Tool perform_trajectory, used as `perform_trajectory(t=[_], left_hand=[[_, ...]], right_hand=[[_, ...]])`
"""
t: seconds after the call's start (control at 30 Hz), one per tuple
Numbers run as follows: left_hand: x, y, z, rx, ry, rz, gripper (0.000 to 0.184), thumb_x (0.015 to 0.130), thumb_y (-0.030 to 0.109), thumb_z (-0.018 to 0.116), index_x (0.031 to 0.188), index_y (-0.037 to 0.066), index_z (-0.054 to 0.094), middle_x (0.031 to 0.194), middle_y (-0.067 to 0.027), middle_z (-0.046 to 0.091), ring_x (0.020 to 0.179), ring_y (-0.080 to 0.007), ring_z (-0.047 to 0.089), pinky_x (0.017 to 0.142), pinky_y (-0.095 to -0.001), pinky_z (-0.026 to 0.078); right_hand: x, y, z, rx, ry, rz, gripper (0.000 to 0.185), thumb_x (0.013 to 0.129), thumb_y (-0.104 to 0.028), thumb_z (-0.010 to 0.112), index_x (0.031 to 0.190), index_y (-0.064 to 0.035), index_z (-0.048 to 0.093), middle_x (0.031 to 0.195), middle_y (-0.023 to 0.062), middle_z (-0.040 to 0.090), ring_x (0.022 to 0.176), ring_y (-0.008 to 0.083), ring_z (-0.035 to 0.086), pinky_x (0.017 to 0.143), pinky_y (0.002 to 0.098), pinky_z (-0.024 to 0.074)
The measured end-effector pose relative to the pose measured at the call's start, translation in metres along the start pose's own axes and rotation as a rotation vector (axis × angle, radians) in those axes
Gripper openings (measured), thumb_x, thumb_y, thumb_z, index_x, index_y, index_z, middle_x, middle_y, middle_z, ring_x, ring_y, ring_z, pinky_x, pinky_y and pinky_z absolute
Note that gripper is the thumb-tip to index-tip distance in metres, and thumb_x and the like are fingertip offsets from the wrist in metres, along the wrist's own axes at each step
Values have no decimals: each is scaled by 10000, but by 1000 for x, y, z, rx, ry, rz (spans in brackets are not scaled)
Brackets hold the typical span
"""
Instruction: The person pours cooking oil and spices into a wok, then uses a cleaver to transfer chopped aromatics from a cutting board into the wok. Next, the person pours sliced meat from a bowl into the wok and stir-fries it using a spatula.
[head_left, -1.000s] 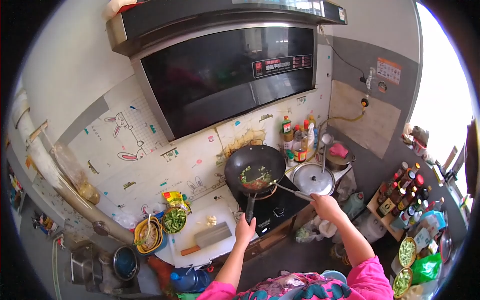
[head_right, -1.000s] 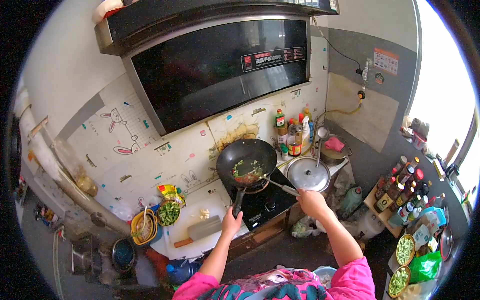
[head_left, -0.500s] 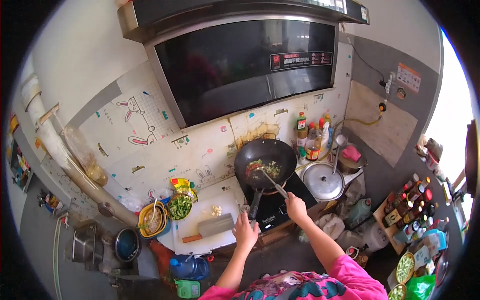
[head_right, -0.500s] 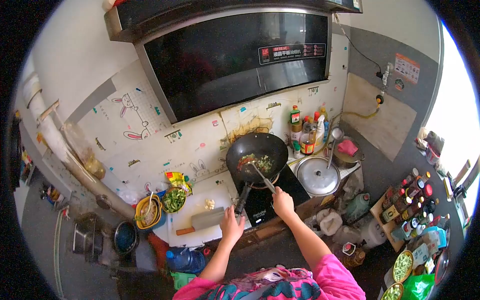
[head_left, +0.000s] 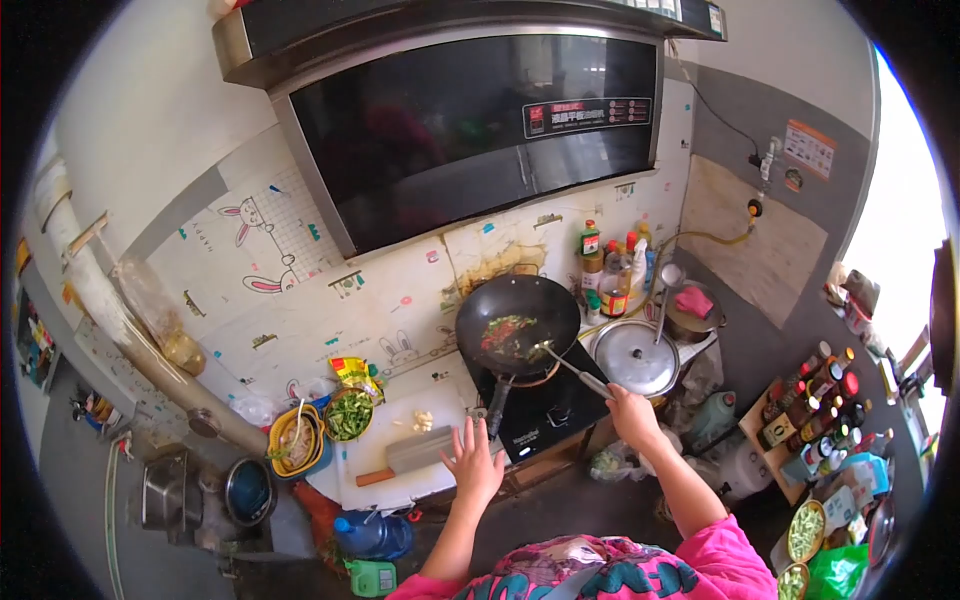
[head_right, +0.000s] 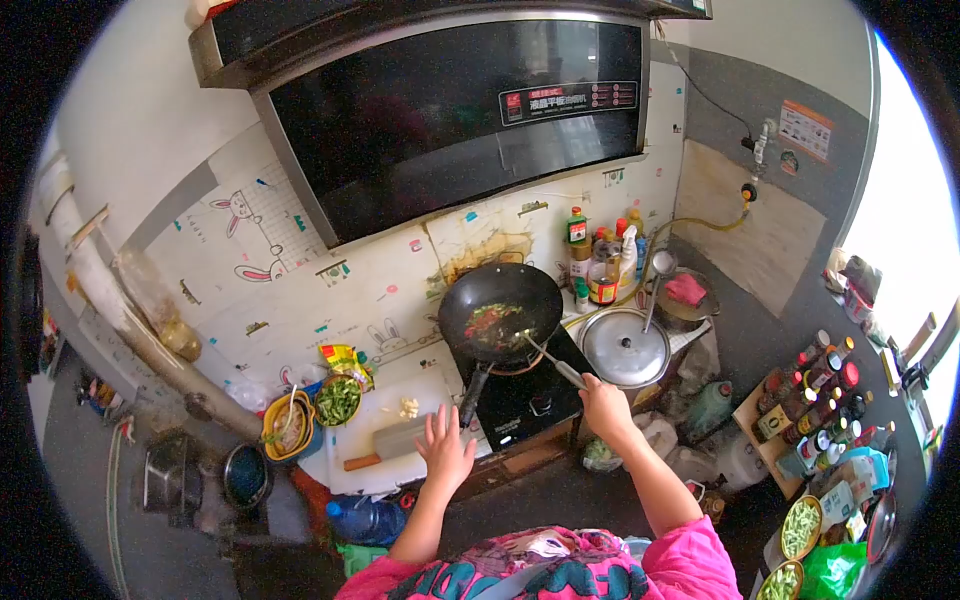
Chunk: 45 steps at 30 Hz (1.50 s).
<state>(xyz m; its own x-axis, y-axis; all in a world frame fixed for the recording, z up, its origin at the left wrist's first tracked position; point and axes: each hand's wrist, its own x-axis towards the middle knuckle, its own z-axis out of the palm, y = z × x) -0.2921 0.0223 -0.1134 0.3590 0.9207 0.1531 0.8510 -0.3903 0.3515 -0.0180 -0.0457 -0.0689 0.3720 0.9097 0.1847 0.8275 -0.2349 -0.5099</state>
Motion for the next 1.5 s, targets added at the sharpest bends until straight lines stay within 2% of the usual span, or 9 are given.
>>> perform_trajectory(t=[0.23, 0.47, 0.63, 0.7, 0.83, 0.9, 1.07, 1.27, 1.5], left_hand=[[-14, 0, -20, 93, 60, 101, 524, 779, 263, 601, 1266, 140, 450, 1377, -82, 329, 1316, -335, 179, 959, -680, 113], [-27, 3, -36, 52, 63, 89, 436, 807, 274, 578, 1210, 122, 509, 1340, -75, 381, 1301, -326, 213, 961, -686, 109], [-27, 15, -53, -110, 54, 167, 452, 806, 249, 583, 1202, 49, 498, 1262, -143, 460, 1208, -368, 364, 1000, -506, 285], [-16, 25, -39, -242, 134, 322, 436, 809, 207, 571, 1174, -16, 482, 1177, -221, 501, 1065, -376, 485, 905, -417, 399], [17, 70, -17, -580, -217, 260, 557, 941, 333, 372, 1358, -9, 235, 1359, -227, 323, 1265, -324, 321, 1039, -363, 266], [39, 89, 15, -885, -154, 181, 591, 922, 342, 390, 1316, -77, 252, 1259, -296, 401, 1171, -395, 403, 972, -384, 342], [68, 96, 72, -1008, -65, 226, 682, 927, 446, 298, 1352, -69, 163, 1380, -280, 233, 1279, -363, 272, 1033, -357, 259], [43, 113, 51, -1227, -231, 201, 614, 948, 376, 294, 1351, -72, 177, 1401, -243, 229, 1317, -295, 219, 1066, -329, 189], [18, 143, 39, -1350, -442, 353, 617, 966, 323, 299, 1383, -39, 23, 1464, -167, 34, 1354, -216, 36, 1089, -313, 64]], right_hand=[[-14, -5, -55, -96, 10, -133, 273, 832, -158, 520, 1052, 3, 544, 759, 219, 609, 734, 380, 590, 655, 448, 458], [0, -16, -17, -61, -86, -61, 290, 849, -199, 510, 1097, -48, 519, 779, 210, 614, 735, 382, 590, 665, 462, 464], [19, -25, 30, 65, -35, -62, 315, 834, -177, 519, 1110, -27, 530, 837, 239, 605, 790, 402, 577, 699, 468, 453], [28, -28, 45, 123, 13, -89, 314, 831, -166, 521, 1111, -24, 528, 832, 242, 604, 784, 404, 577, 695, 468, 455], [47, -45, 61, 153, 97, -87, 317, 829, -151, 515, 1114, -10, 518, 835, 242, 604, 791, 398, 582, 691, 461, 461], [64, -44, 84, 133, 97, -78, 318, 841, -120, 498, 1120, 31, 485, 802, 225, 606, 748, 377, 593, 653, 439, 475], [69, -41, 98, 174, 38, -71, 289, 831, -149, 507, 1067, 15, 478, 778, 215, 605, 742, 374, 596, 625, 443, 473], [33, -43, 48, 67, -44, -109, 287, 814, -170, 518, 1057, -18, 502, 762, 209, 608, 744, 376, 595, 636, 454, 469], [8, -21, 0, 101, 25, -171, 290, 807, -148, 525, 1061, -9, 542, 806, 234, 609, 786, 391, 587, 693, 450, 456]])
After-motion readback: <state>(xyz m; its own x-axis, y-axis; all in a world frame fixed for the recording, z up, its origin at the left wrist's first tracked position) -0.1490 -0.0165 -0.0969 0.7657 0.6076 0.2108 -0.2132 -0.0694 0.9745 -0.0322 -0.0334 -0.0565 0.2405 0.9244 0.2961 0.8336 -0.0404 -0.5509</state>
